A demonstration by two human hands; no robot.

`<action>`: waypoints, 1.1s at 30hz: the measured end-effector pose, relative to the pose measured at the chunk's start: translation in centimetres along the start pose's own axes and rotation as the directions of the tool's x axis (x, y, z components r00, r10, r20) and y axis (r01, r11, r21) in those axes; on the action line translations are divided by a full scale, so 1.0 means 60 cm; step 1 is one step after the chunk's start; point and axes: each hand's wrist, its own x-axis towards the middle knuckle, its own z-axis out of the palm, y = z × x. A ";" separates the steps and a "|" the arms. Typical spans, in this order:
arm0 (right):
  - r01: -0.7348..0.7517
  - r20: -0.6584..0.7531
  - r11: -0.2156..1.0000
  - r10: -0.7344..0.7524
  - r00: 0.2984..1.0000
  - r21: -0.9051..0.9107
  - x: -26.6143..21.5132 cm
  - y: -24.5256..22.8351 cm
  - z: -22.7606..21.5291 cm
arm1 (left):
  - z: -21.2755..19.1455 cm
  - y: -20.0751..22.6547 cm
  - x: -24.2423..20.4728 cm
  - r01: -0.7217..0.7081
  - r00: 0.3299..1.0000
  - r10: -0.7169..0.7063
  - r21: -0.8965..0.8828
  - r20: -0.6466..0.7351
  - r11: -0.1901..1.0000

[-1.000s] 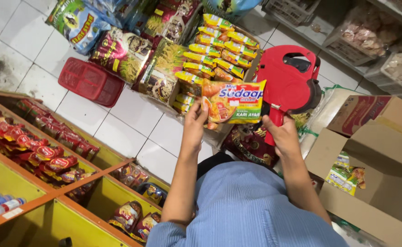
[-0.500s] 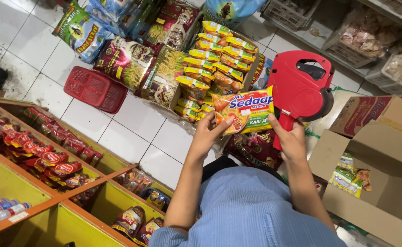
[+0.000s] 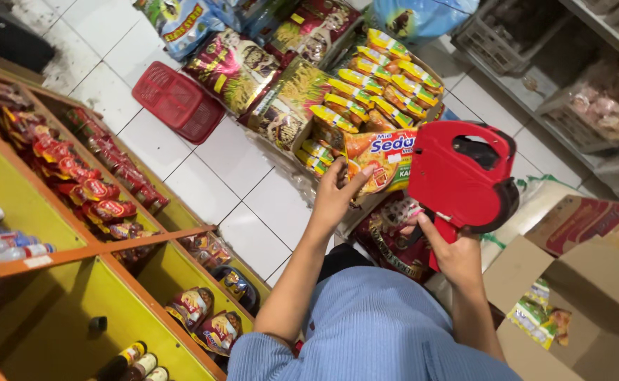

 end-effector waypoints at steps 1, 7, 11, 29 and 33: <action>-0.052 0.001 0.998 0.052 0.999 0.018 0.002 0.000 0.004 | -0.004 0.001 -0.005 0.024 0.999 -0.023 0.012 -0.039 1.000; -0.046 0.079 0.998 0.048 0.996 -0.035 0.015 0.005 0.035 | -0.049 0.003 -0.030 -0.024 0.981 0.012 -0.062 -0.192 0.998; -0.020 0.122 0.980 0.045 0.992 -0.197 0.012 -0.014 0.049 | -0.076 -0.001 -0.039 -0.035 0.970 0.011 -0.094 -0.245 0.995; 0.051 0.235 0.918 0.047 0.971 -0.394 -0.001 0.024 0.050 | -0.061 -0.012 -0.016 -0.092 0.951 0.063 -0.081 -0.304 0.992; -0.111 0.146 0.936 0.168 0.975 -0.335 -0.028 0.014 0.013 | -0.042 -0.001 -0.011 -0.101 0.960 0.074 -0.090 -0.269 0.991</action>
